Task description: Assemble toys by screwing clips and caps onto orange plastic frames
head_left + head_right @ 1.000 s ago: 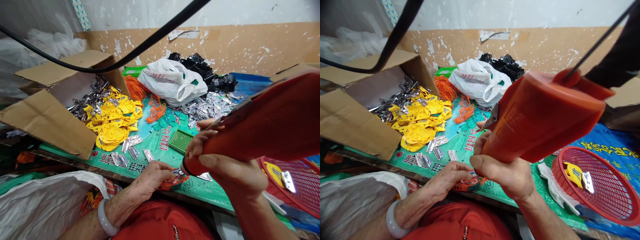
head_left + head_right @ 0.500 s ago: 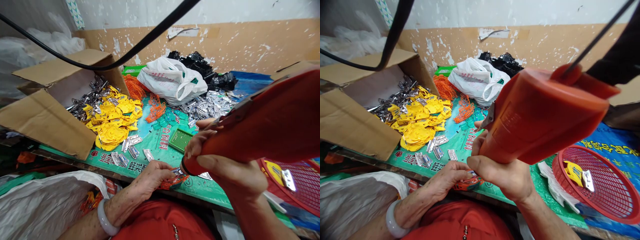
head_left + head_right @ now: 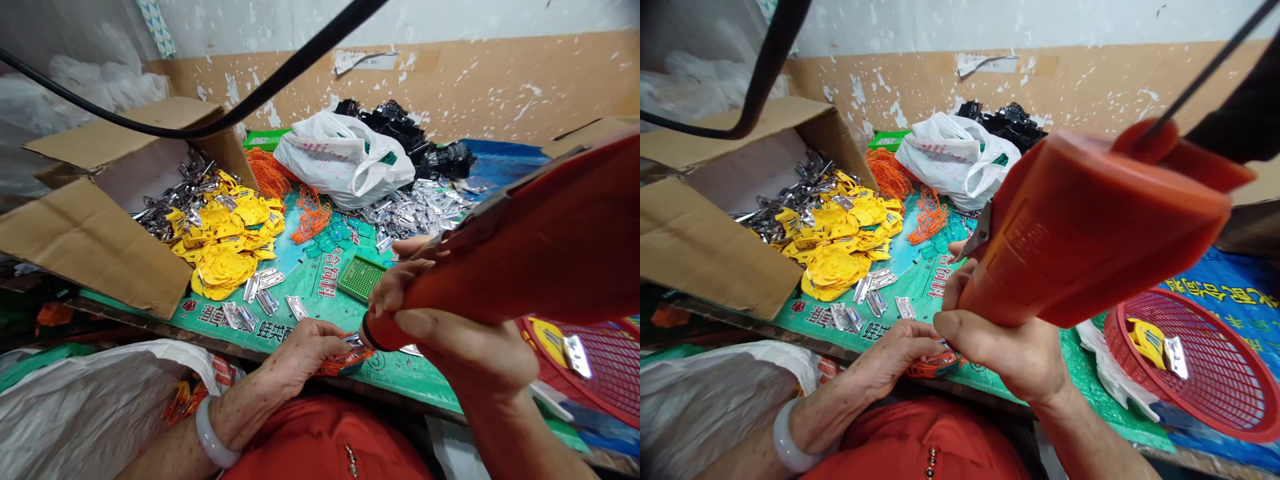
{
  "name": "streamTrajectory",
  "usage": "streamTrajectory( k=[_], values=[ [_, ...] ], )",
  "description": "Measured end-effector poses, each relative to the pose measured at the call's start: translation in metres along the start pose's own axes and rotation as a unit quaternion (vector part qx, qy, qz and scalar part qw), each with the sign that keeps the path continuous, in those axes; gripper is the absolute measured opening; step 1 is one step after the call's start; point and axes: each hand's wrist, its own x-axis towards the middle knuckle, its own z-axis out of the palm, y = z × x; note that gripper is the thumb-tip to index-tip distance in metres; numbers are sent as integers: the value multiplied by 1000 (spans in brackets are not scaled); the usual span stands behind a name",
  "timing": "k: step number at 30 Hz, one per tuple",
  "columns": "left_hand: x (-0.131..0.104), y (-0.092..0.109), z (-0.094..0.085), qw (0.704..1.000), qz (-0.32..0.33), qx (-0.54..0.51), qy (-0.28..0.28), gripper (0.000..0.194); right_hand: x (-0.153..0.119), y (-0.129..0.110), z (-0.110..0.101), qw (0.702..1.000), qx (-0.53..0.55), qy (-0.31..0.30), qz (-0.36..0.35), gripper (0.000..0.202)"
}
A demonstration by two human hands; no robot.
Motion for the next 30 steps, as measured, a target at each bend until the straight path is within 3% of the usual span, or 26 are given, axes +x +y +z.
streamTrajectory(
  k=[6,13,21,30],
  values=[
    [1,-2,-2,1000,1,-3,3,13,3,-1,-1,999,-11,-27,-16,24],
    [0,0,-1,1000,3,2,6,13,2,-2,2,1000,-30,4,-7,20],
    [-3,3,2,1000,5,1,7,12,3,3,-1,1000,10,-6,-25,43],
    [-3,-2,-1,999,30,40,0,14,2,6,-4,998,61,-6,13,45]
  ],
)
